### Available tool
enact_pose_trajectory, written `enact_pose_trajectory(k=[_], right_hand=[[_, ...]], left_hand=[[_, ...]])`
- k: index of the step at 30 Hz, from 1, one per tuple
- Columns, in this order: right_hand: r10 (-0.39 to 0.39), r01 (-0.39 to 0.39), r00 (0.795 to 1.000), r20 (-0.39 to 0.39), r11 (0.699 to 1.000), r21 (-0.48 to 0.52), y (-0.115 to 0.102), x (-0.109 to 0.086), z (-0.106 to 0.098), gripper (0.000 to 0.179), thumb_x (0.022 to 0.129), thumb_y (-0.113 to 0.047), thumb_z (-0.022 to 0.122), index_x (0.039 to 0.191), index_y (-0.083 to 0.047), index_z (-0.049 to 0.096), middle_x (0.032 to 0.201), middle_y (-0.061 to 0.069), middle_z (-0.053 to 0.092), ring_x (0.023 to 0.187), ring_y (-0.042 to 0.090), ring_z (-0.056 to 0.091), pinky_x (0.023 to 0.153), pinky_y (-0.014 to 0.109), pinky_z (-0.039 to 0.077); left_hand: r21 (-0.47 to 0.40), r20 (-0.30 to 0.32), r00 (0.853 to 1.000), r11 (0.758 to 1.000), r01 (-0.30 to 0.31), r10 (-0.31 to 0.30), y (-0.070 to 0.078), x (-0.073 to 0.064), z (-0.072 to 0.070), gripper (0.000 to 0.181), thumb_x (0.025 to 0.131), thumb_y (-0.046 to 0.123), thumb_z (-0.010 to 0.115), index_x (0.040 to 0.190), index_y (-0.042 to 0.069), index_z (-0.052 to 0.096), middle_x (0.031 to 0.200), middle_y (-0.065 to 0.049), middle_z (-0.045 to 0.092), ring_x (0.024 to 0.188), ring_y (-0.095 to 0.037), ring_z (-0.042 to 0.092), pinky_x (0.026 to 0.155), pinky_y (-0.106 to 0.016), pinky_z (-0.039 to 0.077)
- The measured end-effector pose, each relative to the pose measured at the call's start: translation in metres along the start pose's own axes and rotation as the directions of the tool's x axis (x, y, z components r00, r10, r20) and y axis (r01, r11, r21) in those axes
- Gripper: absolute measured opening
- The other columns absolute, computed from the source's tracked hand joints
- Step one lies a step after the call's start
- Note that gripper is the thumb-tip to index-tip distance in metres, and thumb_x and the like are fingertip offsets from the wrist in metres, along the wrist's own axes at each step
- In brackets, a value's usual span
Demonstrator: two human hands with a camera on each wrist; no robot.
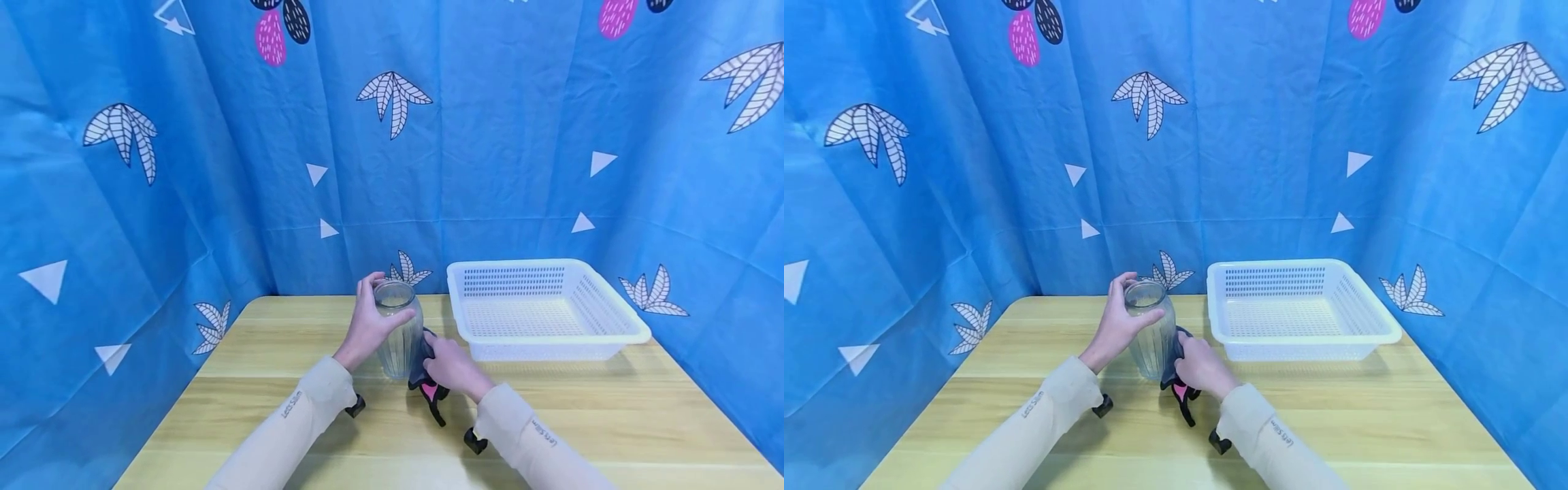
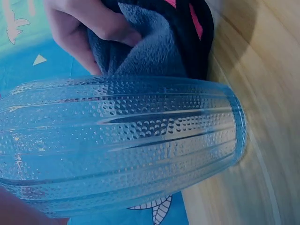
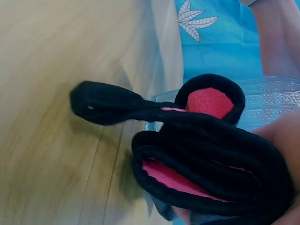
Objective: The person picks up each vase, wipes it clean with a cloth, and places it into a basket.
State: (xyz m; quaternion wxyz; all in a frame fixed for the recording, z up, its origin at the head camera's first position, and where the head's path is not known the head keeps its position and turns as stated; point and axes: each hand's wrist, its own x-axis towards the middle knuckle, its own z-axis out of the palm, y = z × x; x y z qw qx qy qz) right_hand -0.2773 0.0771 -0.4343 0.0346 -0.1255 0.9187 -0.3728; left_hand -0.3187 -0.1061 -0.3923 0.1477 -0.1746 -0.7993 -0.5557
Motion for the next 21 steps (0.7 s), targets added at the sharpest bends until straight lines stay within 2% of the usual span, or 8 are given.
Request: enact_pose_trajectory(k=[2,5,9,13,16,19,21], right_hand=[[0.006,-0.006,1.0,-0.012,0.999,0.034,0.0,0.0,-0.002,0.066,0.096,-0.007,0.057,0.157,-0.005,0.031,0.091,0.018,0.067,0.044,0.011,0.043,0.04,0.026,0.038],[0.003,0.0,0.999,-0.045,0.997,0.075,-0.004,-0.001,-0.007,0.065,0.095,-0.005,0.057,0.156,-0.005,0.033,0.079,0.011,0.062,0.044,0.011,0.043,0.041,0.026,0.038],[-0.04,0.05,0.991,-0.126,0.996,0.077,-0.01,-0.004,-0.017,0.063,0.092,-0.003,0.058,0.153,-0.005,0.041,0.082,0.01,0.063,0.047,0.013,0.047,0.046,0.03,0.043],[-0.058,0.072,0.977,-0.204,0.995,0.064,-0.018,-0.009,-0.027,0.062,0.09,-0.003,0.058,0.15,-0.008,0.046,0.087,0.013,0.066,0.05,0.015,0.048,0.05,0.031,0.043],[-0.058,0.078,0.967,-0.249,0.995,0.07,-0.027,-0.013,-0.034,0.062,0.089,-0.003,0.056,0.151,-0.011,0.047,0.084,0.012,0.064,0.047,0.015,0.047,0.048,0.031,0.043],[-0.078,0.098,0.955,-0.286,0.993,0.057,-0.036,-0.015,-0.041,0.063,0.091,-0.004,0.054,0.153,-0.014,0.044,0.07,0.011,0.058,0.043,0.015,0.043,0.047,0.031,0.042],[-0.116,0.13,0.941,-0.319,0.991,0.023,-0.042,-0.016,-0.043,0.062,0.092,-0.005,0.054,0.153,-0.015,0.044,0.073,0.013,0.061,0.045,0.015,0.046,0.049,0.031,0.043]], left_hand=[[0.024,-0.007,1.0,1.0,-0.004,0.004,0.001,-0.001,0.0,0.09,0.076,0.047,0.086,0.145,0.028,0.032,0.149,-0.006,0.036,0.132,-0.022,0.045,0.111,-0.05,0.04],[0.038,-0.014,1.0,0.999,-0.014,0.015,0.002,-0.001,-0.001,0.091,0.076,0.047,0.086,0.146,0.025,0.032,0.148,-0.01,0.037,0.131,-0.026,0.046,0.108,-0.05,0.043],[0.039,-0.031,0.999,0.999,-0.036,0.037,0.003,-0.003,-0.001,0.091,0.075,0.044,0.087,0.146,0.024,0.033,0.142,-0.01,0.043,0.127,-0.029,0.05,0.104,-0.048,0.046],[0.024,-0.031,0.999,0.999,-0.043,0.044,0.004,-0.003,-0.002,0.088,0.076,0.042,0.088,0.144,0.026,0.034,0.133,-0.004,0.047,0.12,-0.023,0.053,0.101,-0.044,0.048],[0.022,-0.017,0.999,0.999,-0.037,0.037,0.006,-0.003,-0.003,0.086,0.077,0.039,0.087,0.144,0.026,0.034,0.131,-0.003,0.05,0.117,-0.021,0.055,0.101,-0.044,0.047],[0.021,-0.008,1.0,0.999,-0.029,0.029,0.007,-0.003,-0.004,0.085,0.078,0.033,0.086,0.145,0.025,0.034,0.134,-0.004,0.052,0.118,-0.022,0.055,0.103,-0.045,0.045],[0.016,0.002,1.0,1.0,-0.023,0.023,0.007,-0.002,-0.004,0.084,0.079,0.027,0.085,0.146,0.025,0.033,0.137,-0.005,0.052,0.12,-0.023,0.055,0.104,-0.045,0.045]])
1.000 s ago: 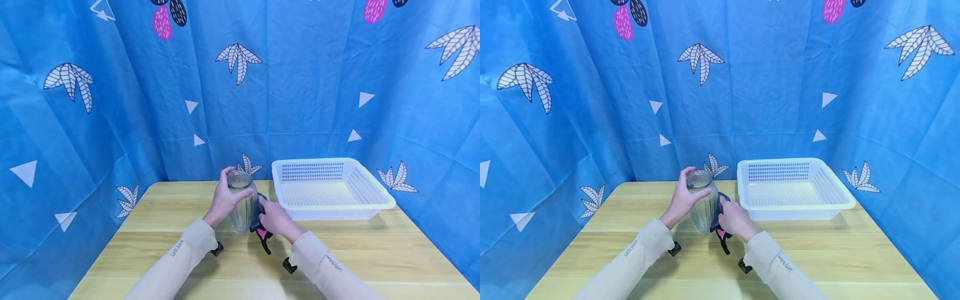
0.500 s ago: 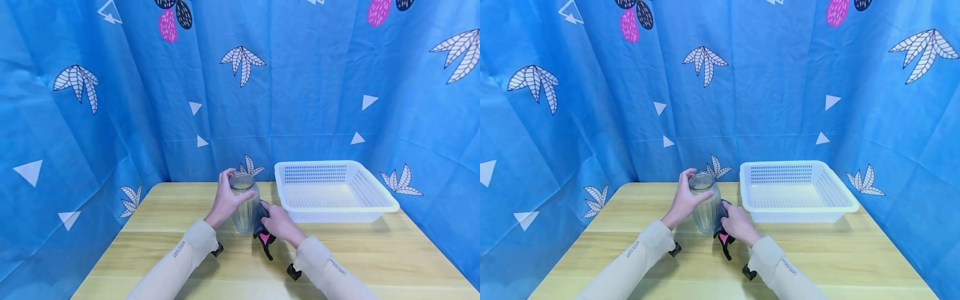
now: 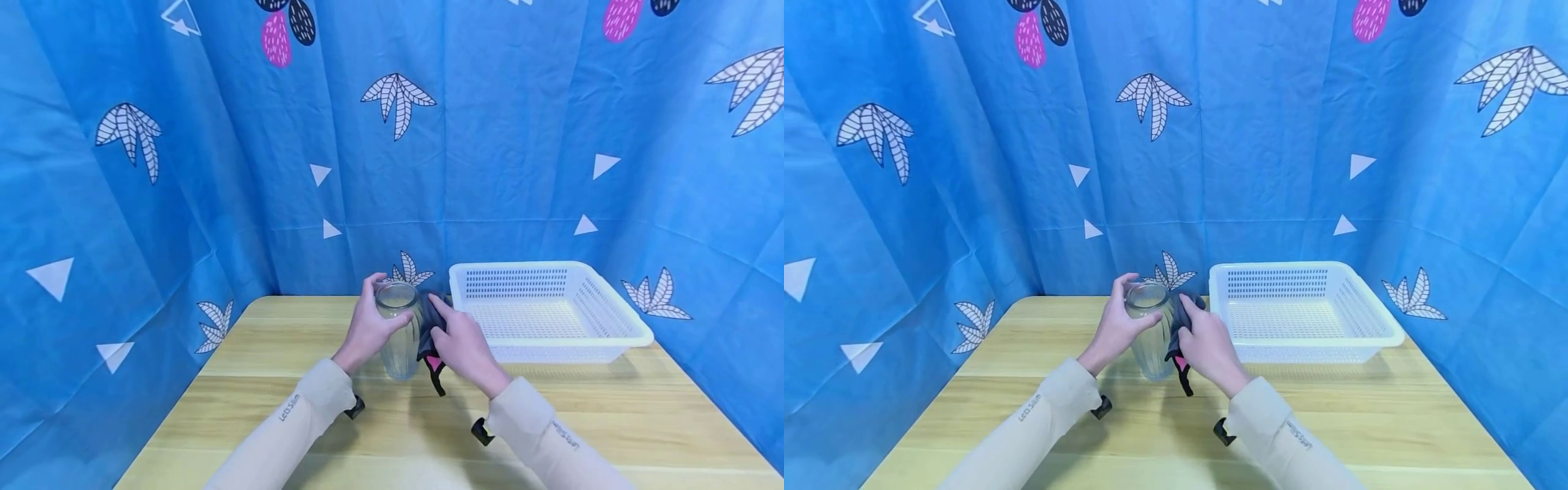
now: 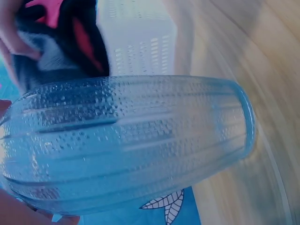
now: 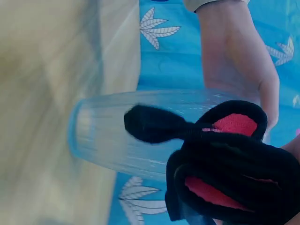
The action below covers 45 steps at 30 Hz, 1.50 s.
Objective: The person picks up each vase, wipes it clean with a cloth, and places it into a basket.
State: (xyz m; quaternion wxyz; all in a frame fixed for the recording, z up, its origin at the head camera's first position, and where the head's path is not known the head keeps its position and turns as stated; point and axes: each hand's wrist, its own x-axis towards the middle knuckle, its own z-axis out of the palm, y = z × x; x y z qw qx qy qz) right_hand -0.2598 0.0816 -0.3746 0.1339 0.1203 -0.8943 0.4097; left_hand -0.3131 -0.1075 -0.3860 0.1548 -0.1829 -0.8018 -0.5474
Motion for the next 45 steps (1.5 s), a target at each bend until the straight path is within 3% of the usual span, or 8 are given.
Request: enact_pose_trajectory(k=[3,6,9,13,17,29,36,45], right_hand=[[-0.08,0.077,0.996,-0.041,0.995,-0.067,-0.007,-0.001,-0.002,0.062,0.092,-0.005,0.055,0.152,-0.014,0.045,0.103,0.019,0.071,0.061,0.018,0.057,0.06,0.033,0.049],[-0.123,0.116,0.992,-0.042,0.984,-0.138,-0.01,-0.002,-0.002,0.062,0.092,-0.005,0.058,0.153,-0.01,0.043,0.132,0.021,0.064,0.084,0.024,0.066,0.073,0.038,0.054],[-0.113,0.111,0.994,-0.001,0.975,-0.191,-0.01,-0.001,-0.001,0.065,0.093,-0.006,0.06,0.154,-0.007,0.039,0.137,0.021,0.061,0.095,0.028,0.068,0.081,0.043,0.055],[-0.044,0.057,0.997,0.069,0.978,-0.201,-0.005,0.002,0.004,0.066,0.094,-0.008,0.06,0.156,-0.004,0.034,0.106,0.021,0.072,0.073,0.022,0.065,0.067,0.038,0.054],[0.054,-0.034,0.986,0.158,0.992,-0.125,0.009,0.002,0.013,0.066,0.095,-0.007,0.057,0.156,-0.005,0.033,0.071,0.009,0.06,0.049,0.017,0.053,0.049,0.032,0.046],[0.089,-0.06,0.956,0.279,0.992,-0.11,0.048,-0.003,0.043,0.063,0.092,-0.007,0.062,0.152,-0.003,0.042,0.111,0.023,0.067,0.046,0.013,0.051,0.044,0.029,0.043],[0.096,-0.095,0.965,0.243,0.995,-0.018,0.048,-0.005,0.038,0.064,0.091,-0.003,0.06,0.153,-0.006,0.041,0.068,0.007,0.059,0.043,0.011,0.047,0.041,0.027,0.041],[0.057,-0.061,0.992,0.115,0.997,0.038,0.021,-0.006,0.011,0.063,0.09,-0.002,0.056,0.151,-0.01,0.046,0.063,0.006,0.054,0.041,0.012,0.043,0.042,0.029,0.04]], left_hand=[[-0.015,0.022,1.0,1.0,-0.001,0.002,0.001,0.0,0.0,0.083,0.08,0.018,0.082,0.147,0.024,0.033,0.141,-0.007,0.051,0.123,-0.025,0.054,0.105,-0.046,0.045],[-0.025,0.042,0.999,1.0,-0.011,0.012,0.001,0.001,0.001,0.083,0.08,0.012,0.078,0.148,0.023,0.032,0.141,-0.007,0.051,0.123,-0.029,0.054,0.103,-0.046,0.047],[-0.035,0.04,0.999,0.999,-0.023,0.024,0.001,0.003,0.001,0.082,0.08,0.009,0.077,0.147,0.022,0.033,0.14,-0.006,0.051,0.123,-0.03,0.054,0.101,-0.046,0.048],[-0.069,0.024,1.0,0.997,-0.018,0.02,-0.001,0.002,0.002,0.079,0.081,0.016,0.08,0.145,0.021,0.035,0.138,-0.006,0.052,0.123,-0.03,0.054,0.104,-0.048,0.046],[-0.083,0.021,1.0,0.997,0.003,-0.001,-0.004,0.001,0.004,0.084,0.079,0.033,0.087,0.144,0.023,0.035,0.135,-0.006,0.054,0.121,-0.027,0.056,0.105,-0.047,0.046],[-0.018,-0.038,0.999,1.0,0.018,-0.018,-0.007,-0.002,0.006,0.096,0.072,0.042,0.091,0.145,0.029,0.031,0.14,-0.002,0.048,0.124,-0.023,0.054,0.104,-0.046,0.048],[0.052,-0.068,0.998,0.999,0.005,-0.001,-0.005,-0.006,0.005,0.093,0.072,0.047,0.089,0.143,0.027,0.032,0.14,-0.005,0.042,0.124,-0.022,0.049,0.104,-0.046,0.047],[0.015,-0.064,0.998,1.0,0.008,-0.007,-0.001,-0.008,0.002,0.088,0.074,0.039,0.09,0.142,0.031,0.034,0.13,-0.009,0.049,0.115,-0.024,0.056,0.097,-0.046,0.051]])
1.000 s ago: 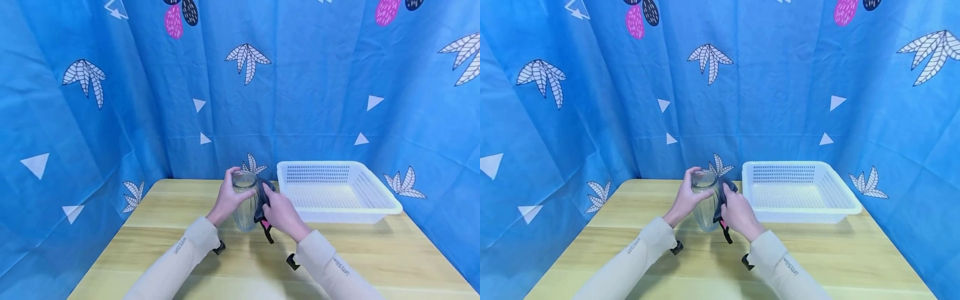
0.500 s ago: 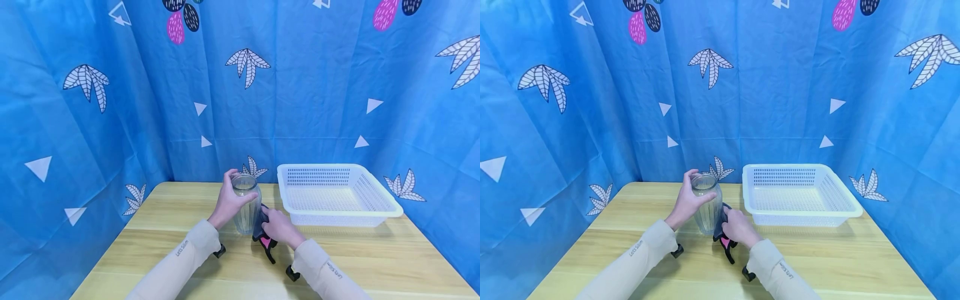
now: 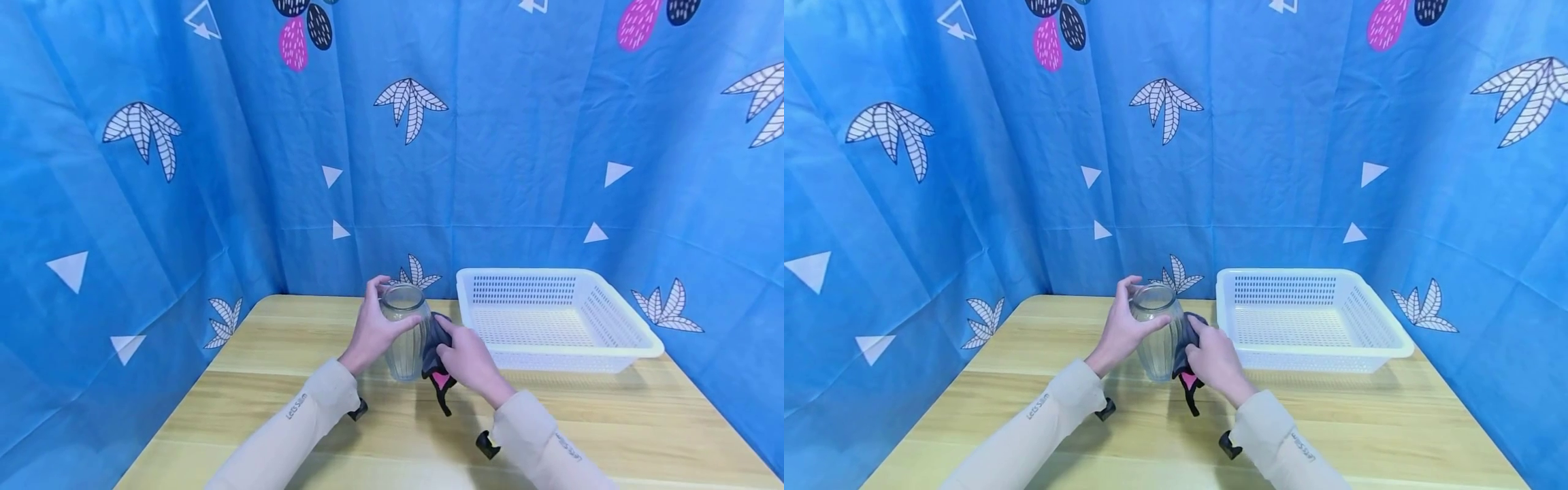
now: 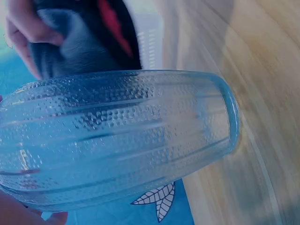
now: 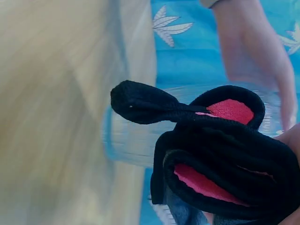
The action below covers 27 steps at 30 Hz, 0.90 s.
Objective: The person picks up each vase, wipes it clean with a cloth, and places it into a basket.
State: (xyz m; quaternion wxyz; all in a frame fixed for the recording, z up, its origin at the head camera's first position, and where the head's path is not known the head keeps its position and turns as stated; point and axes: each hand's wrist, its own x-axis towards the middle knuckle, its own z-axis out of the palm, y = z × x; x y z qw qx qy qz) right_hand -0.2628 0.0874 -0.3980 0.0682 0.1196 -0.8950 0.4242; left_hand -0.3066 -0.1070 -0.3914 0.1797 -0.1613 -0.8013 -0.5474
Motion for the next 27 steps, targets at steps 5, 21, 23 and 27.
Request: enact_pose_trajectory(k=[5,21,23,27], right_hand=[[-0.065,0.062,0.993,-0.1,0.998,-0.029,-0.011,-0.002,-0.014,0.063,0.092,-0.004,0.055,0.152,-0.017,0.045,0.084,0.014,0.066,0.042,0.014,0.048,0.043,0.031,0.044],[0.02,-0.016,0.998,0.051,0.996,-0.088,0.006,0.011,0.006,0.062,0.097,-0.006,0.056,0.156,-0.008,0.036,0.065,0.004,0.055,0.046,0.014,0.051,0.045,0.029,0.045],[0.039,-0.032,0.995,0.089,0.996,-0.079,0.013,0.012,0.012,0.061,0.097,-0.006,0.056,0.155,-0.007,0.036,0.068,0.008,0.058,0.046,0.014,0.051,0.044,0.03,0.045],[0.056,-0.039,0.988,0.141,0.992,-0.123,0.024,0.011,0.021,0.061,0.096,-0.006,0.058,0.154,-0.006,0.039,0.084,0.015,0.067,0.044,0.012,0.048,0.042,0.028,0.043]], left_hand=[[-0.041,0.048,0.999,0.999,-0.002,0.004,0.001,0.0,0.003,0.087,0.077,0.031,0.087,0.144,0.031,0.032,0.133,-0.008,0.053,0.119,-0.024,0.056,0.1,-0.045,0.048],[-0.111,0.107,0.994,0.994,-0.002,0.014,-0.002,0.005,0.004,0.084,0.081,0.011,0.076,0.148,0.027,0.029,0.141,-0.006,0.048,0.125,-0.028,0.052,0.106,-0.05,0.044],[-0.127,0.106,0.994,0.992,-0.002,0.016,-0.004,0.005,0.003,0.083,0.082,0.014,0.078,0.148,0.027,0.03,0.141,-0.006,0.048,0.128,-0.028,0.051,0.109,-0.052,0.04],[-0.129,0.101,0.995,0.992,0.004,0.009,-0.008,0.006,0.005,0.086,0.081,0.029,0.085,0.147,0.03,0.03,0.14,-0.005,0.051,0.129,-0.026,0.052,0.111,-0.05,0.039]])
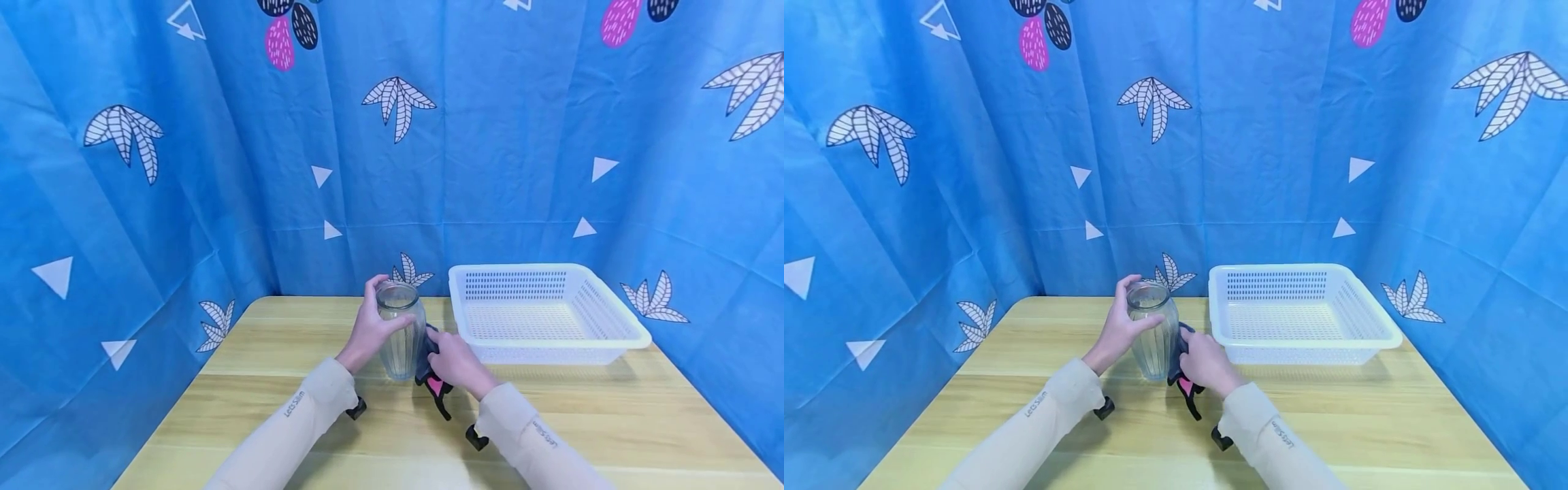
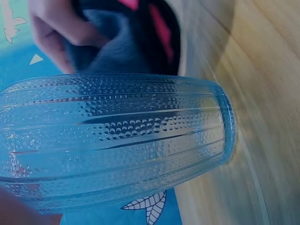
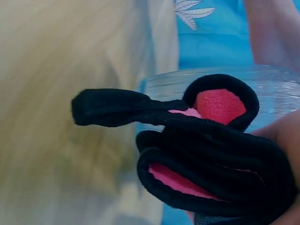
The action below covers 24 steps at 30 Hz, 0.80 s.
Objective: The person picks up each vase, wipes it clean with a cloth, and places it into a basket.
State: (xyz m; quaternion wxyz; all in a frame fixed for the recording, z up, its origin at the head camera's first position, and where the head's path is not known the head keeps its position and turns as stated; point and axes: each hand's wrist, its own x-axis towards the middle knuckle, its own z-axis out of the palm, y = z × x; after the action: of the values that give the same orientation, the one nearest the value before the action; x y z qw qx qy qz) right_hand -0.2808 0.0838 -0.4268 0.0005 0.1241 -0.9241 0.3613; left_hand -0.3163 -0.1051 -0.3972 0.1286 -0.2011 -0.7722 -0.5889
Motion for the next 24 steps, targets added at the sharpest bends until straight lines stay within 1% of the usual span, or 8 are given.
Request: enact_pose_trajectory(k=[3,7,9,11,13,16,20,24], right_hand=[[0.003,-0.002,1.0,0.019,0.999,-0.039,0.004,0.0,0.005,0.06,0.094,-0.006,0.058,0.152,-0.006,0.042,0.086,0.014,0.068,0.043,0.011,0.046,0.041,0.026,0.04],[0.003,-0.003,1.0,0.012,1.0,-0.002,0.007,-0.001,0.006,0.059,0.094,-0.004,0.058,0.151,-0.006,0.044,0.079,0.012,0.065,0.044,0.012,0.049,0.041,0.026,0.042],[0.002,-0.002,1.0,-0.006,0.999,0.032,0.006,-0.002,0.005,0.059,0.093,-0.003,0.058,0.151,-0.006,0.045,0.083,0.011,0.066,0.045,0.012,0.05,0.042,0.026,0.043],[-0.003,0.004,1.0,-0.023,0.999,0.047,0.005,-0.004,0.002,0.059,0.093,-0.003,0.057,0.15,-0.008,0.046,0.083,0.01,0.065,0.045,0.011,0.048,0.042,0.026,0.041],[-0.009,0.012,0.999,-0.047,0.997,0.071,0.004,-0.006,-0.002,0.059,0.092,-0.002,0.056,0.15,-0.009,0.047,0.077,0.009,0.063,0.043,0.011,0.045,0.042,0.025,0.039],[-0.02,0.03,0.995,-0.102,0.995,0.094,-0.002,-0.009,-0.01,0.06,0.092,-0.002,0.055,0.15,-0.011,0.048,0.066,0.007,0.056,0.042,0.011,0.043,0.043,0.026,0.039],[-0.044,0.063,0.982,-0.182,0.993,0.1,-0.014,-0.014,-0.022,0.06,0.09,-0.002,0.055,0.149,-0.012,0.049,0.064,0.006,0.053,0.041,0.012,0.043,0.045,0.029,0.042],[-0.064,0.087,0.969,-0.237,0.992,0.088,-0.027,-0.019,-0.03,0.061,0.09,-0.003,0.055,0.15,-0.015,0.049,0.065,0.005,0.054,0.041,0.013,0.045,0.046,0.031,0.044]], left_hand=[[0.025,-0.009,1.0,1.0,0.009,-0.009,-0.001,0.0,0.001,0.092,0.077,0.04,0.088,0.147,0.032,0.03,0.138,-0.003,0.052,0.127,-0.024,0.054,0.109,-0.049,0.043],[0.101,-0.042,0.999,0.995,0.001,0.003,-0.001,-0.001,0.003,0.095,0.073,0.049,0.088,0.146,0.031,0.03,0.143,0.0,0.042,0.129,-0.022,0.05,0.107,-0.05,0.044],[0.137,-0.062,0.998,0.991,-0.001,0.01,0.0,-0.002,0.004,0.095,0.072,0.052,0.088,0.146,0.031,0.03,0.144,0.001,0.038,0.13,-0.022,0.048,0.108,-0.05,0.044],[0.153,-0.078,0.997,0.988,-0.001,0.014,-0.001,-0.003,0.004,0.096,0.072,0.052,0.088,0.145,0.03,0.031,0.143,0.001,0.037,0.129,-0.022,0.047,0.107,-0.05,0.044],[0.143,-0.083,0.996,0.99,-0.001,0.013,-0.001,-0.003,0.003,0.095,0.071,0.049,0.089,0.145,0.03,0.031,0.141,0.0,0.041,0.126,-0.022,0.05,0.106,-0.049,0.046],[0.12,-0.068,0.998,0.993,-0.005,0.013,0.0,-0.002,0.0,0.095,0.073,0.042,0.09,0.146,0.027,0.031,0.14,-0.001,0.044,0.124,-0.023,0.053,0.105,-0.047,0.047],[0.113,-0.031,0.999,0.994,-0.008,0.011,0.003,-0.001,-0.003,0.093,0.077,0.033,0.088,0.149,0.024,0.028,0.141,-0.002,0.046,0.125,-0.024,0.052,0.108,-0.048,0.044],[0.104,-0.003,1.0,0.995,-0.014,0.015,0.006,-0.001,-0.003,0.091,0.079,0.021,0.082,0.15,0.025,0.026,0.14,-0.004,0.049,0.123,-0.025,0.054,0.104,-0.047,0.047]])
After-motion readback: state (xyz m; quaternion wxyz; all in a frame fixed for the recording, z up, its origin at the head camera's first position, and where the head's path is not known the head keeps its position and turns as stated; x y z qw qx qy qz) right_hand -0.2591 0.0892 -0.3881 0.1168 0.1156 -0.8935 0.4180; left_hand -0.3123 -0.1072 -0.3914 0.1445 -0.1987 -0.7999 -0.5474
